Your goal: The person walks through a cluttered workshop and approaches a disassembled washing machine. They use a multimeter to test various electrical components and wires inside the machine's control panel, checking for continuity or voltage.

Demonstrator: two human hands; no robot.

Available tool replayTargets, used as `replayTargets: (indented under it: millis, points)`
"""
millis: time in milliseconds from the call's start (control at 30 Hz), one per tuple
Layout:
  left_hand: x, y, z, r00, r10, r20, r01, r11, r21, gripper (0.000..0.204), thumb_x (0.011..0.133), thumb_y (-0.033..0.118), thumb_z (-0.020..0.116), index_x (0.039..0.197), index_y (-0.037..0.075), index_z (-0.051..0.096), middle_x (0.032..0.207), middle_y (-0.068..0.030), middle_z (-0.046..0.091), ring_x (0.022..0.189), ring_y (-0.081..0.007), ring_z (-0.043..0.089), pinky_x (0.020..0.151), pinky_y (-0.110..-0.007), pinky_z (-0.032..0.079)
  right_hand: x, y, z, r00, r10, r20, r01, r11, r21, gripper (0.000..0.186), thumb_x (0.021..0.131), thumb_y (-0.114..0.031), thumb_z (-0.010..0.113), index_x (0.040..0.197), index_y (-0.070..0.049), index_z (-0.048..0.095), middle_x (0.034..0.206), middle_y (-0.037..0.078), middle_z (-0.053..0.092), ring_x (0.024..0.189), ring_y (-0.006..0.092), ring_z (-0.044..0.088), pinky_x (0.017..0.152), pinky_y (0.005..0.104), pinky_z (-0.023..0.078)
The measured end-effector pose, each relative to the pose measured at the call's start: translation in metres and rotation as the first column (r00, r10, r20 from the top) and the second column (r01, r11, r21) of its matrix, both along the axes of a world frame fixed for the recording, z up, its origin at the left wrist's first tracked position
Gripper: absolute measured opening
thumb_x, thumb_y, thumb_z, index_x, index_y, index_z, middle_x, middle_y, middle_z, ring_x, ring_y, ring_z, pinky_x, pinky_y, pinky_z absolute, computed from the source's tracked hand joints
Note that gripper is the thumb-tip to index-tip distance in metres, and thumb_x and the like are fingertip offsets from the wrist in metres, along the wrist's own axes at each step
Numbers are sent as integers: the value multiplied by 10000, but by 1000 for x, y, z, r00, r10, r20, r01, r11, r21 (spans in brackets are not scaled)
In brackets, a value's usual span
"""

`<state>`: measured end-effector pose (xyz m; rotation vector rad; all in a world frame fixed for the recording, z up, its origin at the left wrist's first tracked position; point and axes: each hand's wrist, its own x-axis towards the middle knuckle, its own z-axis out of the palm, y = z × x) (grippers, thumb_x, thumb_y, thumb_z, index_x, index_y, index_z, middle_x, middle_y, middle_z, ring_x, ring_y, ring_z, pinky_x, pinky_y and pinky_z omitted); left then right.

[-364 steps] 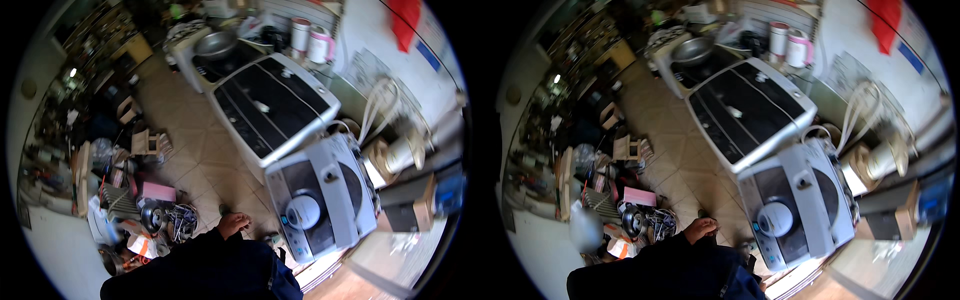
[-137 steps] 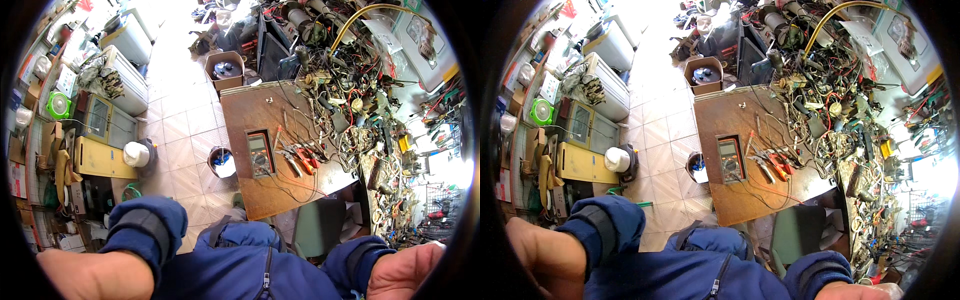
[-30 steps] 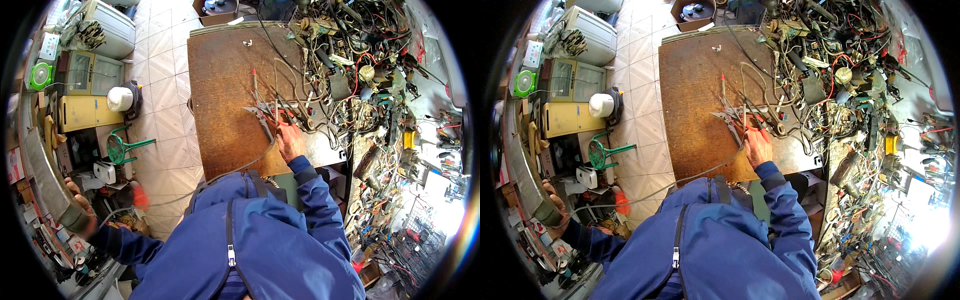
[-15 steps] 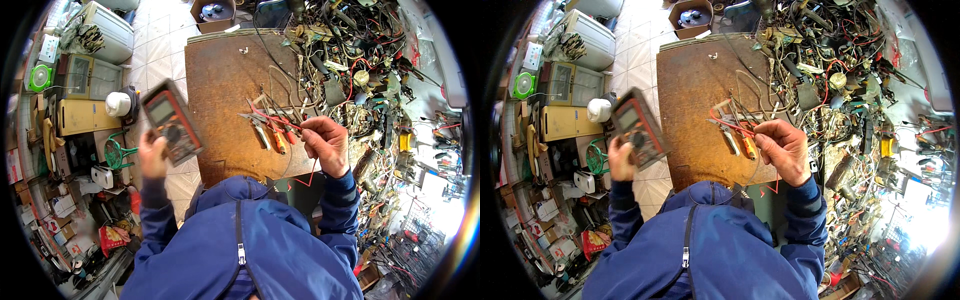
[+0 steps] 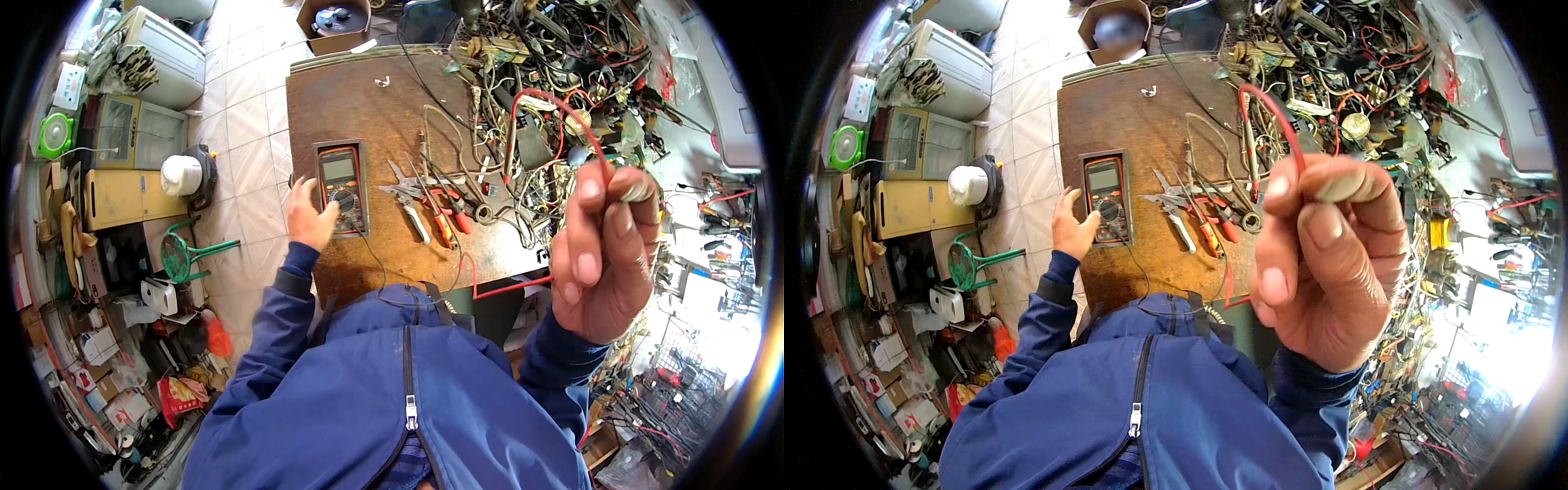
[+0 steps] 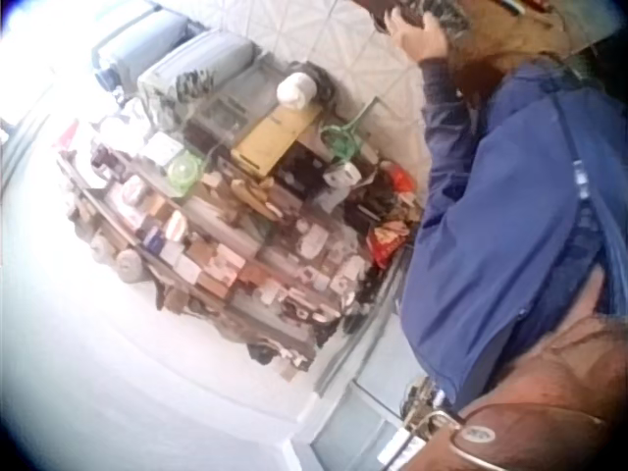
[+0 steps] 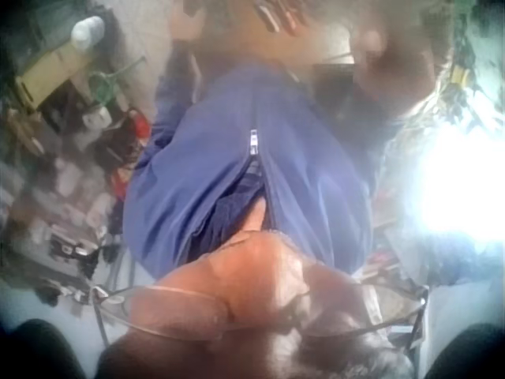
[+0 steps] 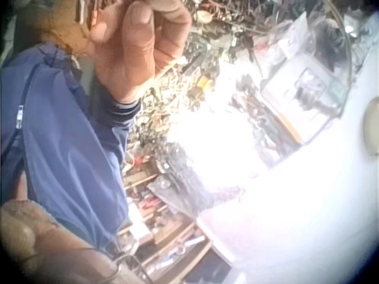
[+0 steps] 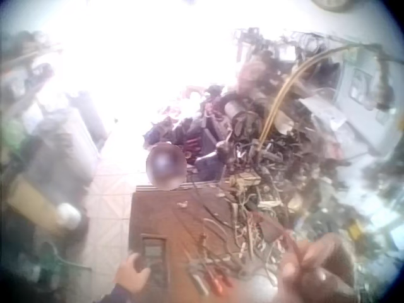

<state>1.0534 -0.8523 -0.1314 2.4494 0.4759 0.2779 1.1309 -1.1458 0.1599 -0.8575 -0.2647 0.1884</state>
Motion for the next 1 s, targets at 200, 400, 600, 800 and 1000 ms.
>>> replayTargets:
  millis: [200, 400, 600, 800, 1000]
  points:
    - [-4, -107, 121, 613, -656, 440, 728, 253, -638, 603, 826, 235, 744, 1328, 9, 497, 1321, -199, 538, 1264, -350, 491, 1087, -414, 368, 47, 47, 2, 987, 110, 115, -133, 967, 216, 271, 1035, -41, 398, 1240, 119, 476, 1159, 180, 474, 781, 123, 509, 608, 224, 488]
    - [-40, -153, 90, 686, -706, 174, 535, 328, -778, 313, 831, 204, 766, 1036, 39, 597, 945, -140, 646, 810, -246, 641, 728, -355, 520, 85, 35, -20, 994, 105, -27, -92, 949, 301, 239, 975, -8, 519, 1182, 106, 552, 1112, 157, 594, 920, 164, 583, 763, 237, 503]
    - [-19, -124, 110, 955, -173, 242, 276, 815, -509, 347, 740, 123, 807, 970, 33, 563, 906, -95, 619, 664, -164, 595, 595, -301, 506, 46, 26, -22, 991, -4, -131, 39, 963, 265, 218, 995, -51, 521, 1182, 44, 581, 1094, 123, 605, 877, 133, 573, 682, 228, 497]
    - [11, -150, 34, 699, -679, 226, 689, 553, -469, 223, 842, 84, 701, 1049, 47, 625, 920, -126, 661, 802, -309, 643, 703, -376, 520, 35, 20, -18, 992, -27, -121, 69, 931, 360, 220, 994, -36, 510, 1182, 57, 575, 1111, 136, 603, 892, 149, 581, 710, 238, 527]
    - [-3, -143, 66, 850, -524, 48, 348, 491, -799, 201, 1002, 180, 529, 896, 28, 606, 733, -84, 596, 606, -145, 598, 585, -322, 492, 55, -50, -83, 831, -556, -2, 534, 799, -277, 246, 983, -64, 536, 1186, 75, 541, 1021, 164, 648, 878, 233, 680, 790, 327, 587]
